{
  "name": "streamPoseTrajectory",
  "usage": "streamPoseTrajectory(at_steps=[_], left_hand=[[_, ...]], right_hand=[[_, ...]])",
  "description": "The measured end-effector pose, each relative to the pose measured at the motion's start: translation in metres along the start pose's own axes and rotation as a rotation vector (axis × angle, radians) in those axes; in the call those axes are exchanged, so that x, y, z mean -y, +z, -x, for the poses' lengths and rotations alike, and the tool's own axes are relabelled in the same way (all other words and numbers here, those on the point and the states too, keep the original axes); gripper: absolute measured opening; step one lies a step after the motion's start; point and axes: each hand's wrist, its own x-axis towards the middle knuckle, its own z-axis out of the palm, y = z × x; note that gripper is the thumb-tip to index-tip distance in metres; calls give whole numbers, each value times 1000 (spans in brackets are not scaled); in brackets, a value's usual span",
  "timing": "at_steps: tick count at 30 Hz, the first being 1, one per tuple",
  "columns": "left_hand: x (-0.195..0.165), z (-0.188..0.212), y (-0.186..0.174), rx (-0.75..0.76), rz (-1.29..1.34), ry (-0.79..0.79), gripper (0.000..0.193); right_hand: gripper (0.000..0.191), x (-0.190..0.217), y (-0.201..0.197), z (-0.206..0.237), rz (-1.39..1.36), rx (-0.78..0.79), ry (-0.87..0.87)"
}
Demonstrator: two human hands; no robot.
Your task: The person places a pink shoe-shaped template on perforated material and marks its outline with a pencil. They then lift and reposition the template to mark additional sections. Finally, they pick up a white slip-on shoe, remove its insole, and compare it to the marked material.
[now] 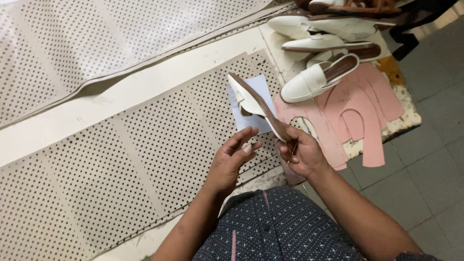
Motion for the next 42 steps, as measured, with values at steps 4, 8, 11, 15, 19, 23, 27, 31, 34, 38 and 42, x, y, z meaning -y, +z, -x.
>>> streamPoseTrajectory(at_steps=[4,8,11,15,19,23,27,31,34,38,42], left_hand=[[-7,1,-12,-72,13,10,52],[-5,4,-30,-243,53,-19,48],[0,7,-40,-290,123,-21,46],[8,6,-39,-271,123,-55,46],[12,1,-33,-226,93,-106,48],[15,2,-34,-216,-38,-158,50],[21,2,-37,-227,-6,-149,50],[19,4,-32,-192,-19,-152,51],[11,-1,-19,-111,-23,-215,56],[0,-5,-3,-88,306,-314,61],[-5,1,-8,-66,636,23,62]], right_hand=[[36,19,-29,-14,-78,-377,44],[38,47,-51,-15,534,-681,22],[38,57,-60,-16,885,-820,-146],[38,79,-59,-38,1464,-882,-686],[68,108,-48,-65,1424,-654,-743],[40,127,-50,-66,1612,-680,-447],[27,126,-49,-50,1493,-899,-606],[18,109,-27,-30,849,-830,-860],[13,80,6,-10,771,-616,-780],[11,13,47,16,1363,-429,-731],[13,-12,50,27,1596,-54,-804]])
